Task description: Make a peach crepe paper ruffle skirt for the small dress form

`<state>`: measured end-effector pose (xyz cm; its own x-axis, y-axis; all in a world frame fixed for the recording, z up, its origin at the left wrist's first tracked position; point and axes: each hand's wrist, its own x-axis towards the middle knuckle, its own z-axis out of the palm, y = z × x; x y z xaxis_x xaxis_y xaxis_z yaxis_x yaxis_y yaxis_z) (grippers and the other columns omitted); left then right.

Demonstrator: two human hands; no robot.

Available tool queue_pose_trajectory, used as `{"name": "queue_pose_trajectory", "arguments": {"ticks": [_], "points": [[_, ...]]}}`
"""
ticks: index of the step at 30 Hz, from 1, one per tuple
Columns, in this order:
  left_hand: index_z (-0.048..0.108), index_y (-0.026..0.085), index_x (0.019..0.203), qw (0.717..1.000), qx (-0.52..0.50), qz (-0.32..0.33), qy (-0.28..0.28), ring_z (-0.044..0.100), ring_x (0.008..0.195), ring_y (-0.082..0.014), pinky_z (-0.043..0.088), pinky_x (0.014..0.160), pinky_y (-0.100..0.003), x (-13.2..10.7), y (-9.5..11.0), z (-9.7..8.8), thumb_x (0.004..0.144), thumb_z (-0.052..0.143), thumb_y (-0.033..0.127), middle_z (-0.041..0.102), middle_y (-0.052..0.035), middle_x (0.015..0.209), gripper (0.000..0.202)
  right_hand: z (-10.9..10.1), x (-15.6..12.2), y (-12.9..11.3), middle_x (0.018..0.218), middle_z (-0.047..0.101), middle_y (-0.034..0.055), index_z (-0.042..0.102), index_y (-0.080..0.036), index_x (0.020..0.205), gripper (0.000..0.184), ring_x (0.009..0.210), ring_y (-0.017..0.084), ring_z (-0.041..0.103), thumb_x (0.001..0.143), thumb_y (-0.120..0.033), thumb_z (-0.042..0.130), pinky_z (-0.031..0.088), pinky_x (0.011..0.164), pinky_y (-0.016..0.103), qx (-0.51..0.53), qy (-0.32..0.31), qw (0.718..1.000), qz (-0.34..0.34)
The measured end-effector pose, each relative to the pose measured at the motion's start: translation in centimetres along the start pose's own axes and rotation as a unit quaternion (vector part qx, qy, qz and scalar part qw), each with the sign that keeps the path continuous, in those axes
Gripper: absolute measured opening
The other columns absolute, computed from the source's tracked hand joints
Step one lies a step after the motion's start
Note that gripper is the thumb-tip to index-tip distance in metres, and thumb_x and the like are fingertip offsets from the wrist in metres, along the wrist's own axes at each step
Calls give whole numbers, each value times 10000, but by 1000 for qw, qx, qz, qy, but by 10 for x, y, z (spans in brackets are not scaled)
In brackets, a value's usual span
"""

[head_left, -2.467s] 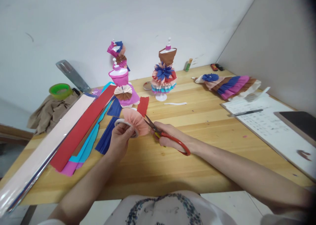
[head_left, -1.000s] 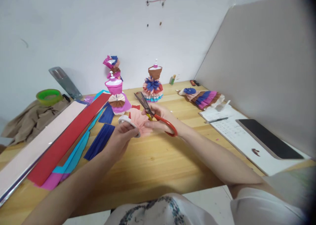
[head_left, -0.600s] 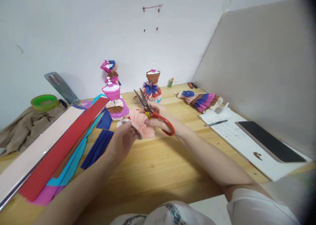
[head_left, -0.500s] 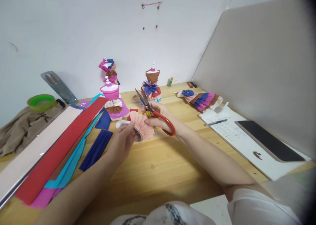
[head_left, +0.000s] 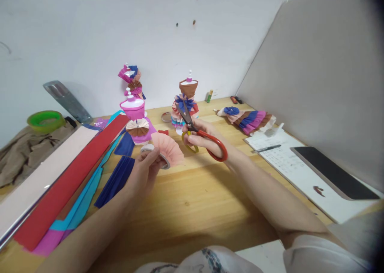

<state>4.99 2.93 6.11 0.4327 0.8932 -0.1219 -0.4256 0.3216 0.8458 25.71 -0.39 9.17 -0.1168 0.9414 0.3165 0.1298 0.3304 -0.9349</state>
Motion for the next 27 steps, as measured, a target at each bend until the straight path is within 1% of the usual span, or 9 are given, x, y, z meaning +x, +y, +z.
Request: {"name": "queue_pose_trajectory", "arguments": {"ticks": [3, 4, 7, 11, 14, 18, 21, 24, 27], "points": [[657, 136, 560, 1000, -14, 15, 4, 576, 540, -107, 474, 541, -238, 1, 3, -2, 591, 873, 371, 641, -12, 568, 321, -8, -6, -10, 819, 521, 20, 515, -179, 887, 418, 710, 153, 484, 821, -582, 599, 385, 627, 275, -49, -101, 994, -19], [659, 141, 562, 1000, -23, 19, 5, 572, 535, -101, 468, 532, -230, 1, 4, -2, 580, 881, 366, 644, -7, 570, 316, -10, -7, -12, 836, 526, 29, 526, -176, 898, 443, 743, 165, 492, 834, -612, 570, 393, 649, 282, -73, -130, 989, -24], [651, 154, 557, 999, -44, 30, 10, 573, 544, -97, 467, 530, -223, 2, 7, -3, 569, 891, 365, 649, 6, 574, 319, -13, -10, -18, 854, 522, 37, 541, -173, 931, 489, 760, 175, 483, 869, -655, 484, 393, 652, 282, -145, -174, 974, -34], [630, 163, 518, 996, -61, 58, 13, 579, 543, -99, 468, 528, -224, 4, 10, -4, 559, 898, 361, 641, 17, 555, 336, -13, -11, -18, 830, 538, 47, 545, -162, 912, 508, 735, 179, 492, 885, -660, 447, 396, 636, 281, -218, -194, 956, -16], [654, 166, 533, 995, -63, 78, 12, 580, 530, -98, 460, 510, -221, 6, 11, -4, 548, 902, 371, 651, 15, 560, 321, -13, -11, -16, 817, 559, 55, 549, -158, 919, 519, 717, 179, 508, 891, -664, 431, 400, 622, 277, -236, -212, 948, -4], [649, 160, 515, 993, -80, 78, 22, 577, 525, -89, 461, 508, -210, 6, 12, -2, 520, 917, 340, 654, 18, 555, 323, -11, -11, -15, 759, 538, 31, 547, -159, 889, 545, 657, 155, 480, 882, -689, 418, 375, 578, 258, -223, -220, 950, 4], [629, 153, 496, 993, -90, 64, 29, 575, 510, -85, 463, 497, -202, 4, 10, -1, 500, 925, 328, 641, 23, 527, 344, -7, -11, -13, 729, 509, 6, 545, -156, 873, 543, 636, 135, 444, 885, -684, 419, 347, 558, 241, -212, -209, 955, -9], [607, 146, 490, 993, -98, 50, 31, 564, 492, -80, 460, 482, -195, 3, 7, 0, 497, 926, 327, 622, 29, 500, 367, -4, -10, -9, 712, 472, -10, 518, -163, 814, 517, 632, 125, 417, 886, -667, 430, 328, 554, 234, -205, -195, 959, -20], [604, 139, 500, 994, -94, 44, 28, 561, 493, -81, 464, 485, -198, 3, 5, -1, 515, 920, 338, 619, 25, 504, 374, 0, -10, -5, 692, 431, -17, 475, -178, 762, 450, 624, 124, 391, 893, -609, 456, 314, 554, 245, -212, -186, 959, -11]]}}
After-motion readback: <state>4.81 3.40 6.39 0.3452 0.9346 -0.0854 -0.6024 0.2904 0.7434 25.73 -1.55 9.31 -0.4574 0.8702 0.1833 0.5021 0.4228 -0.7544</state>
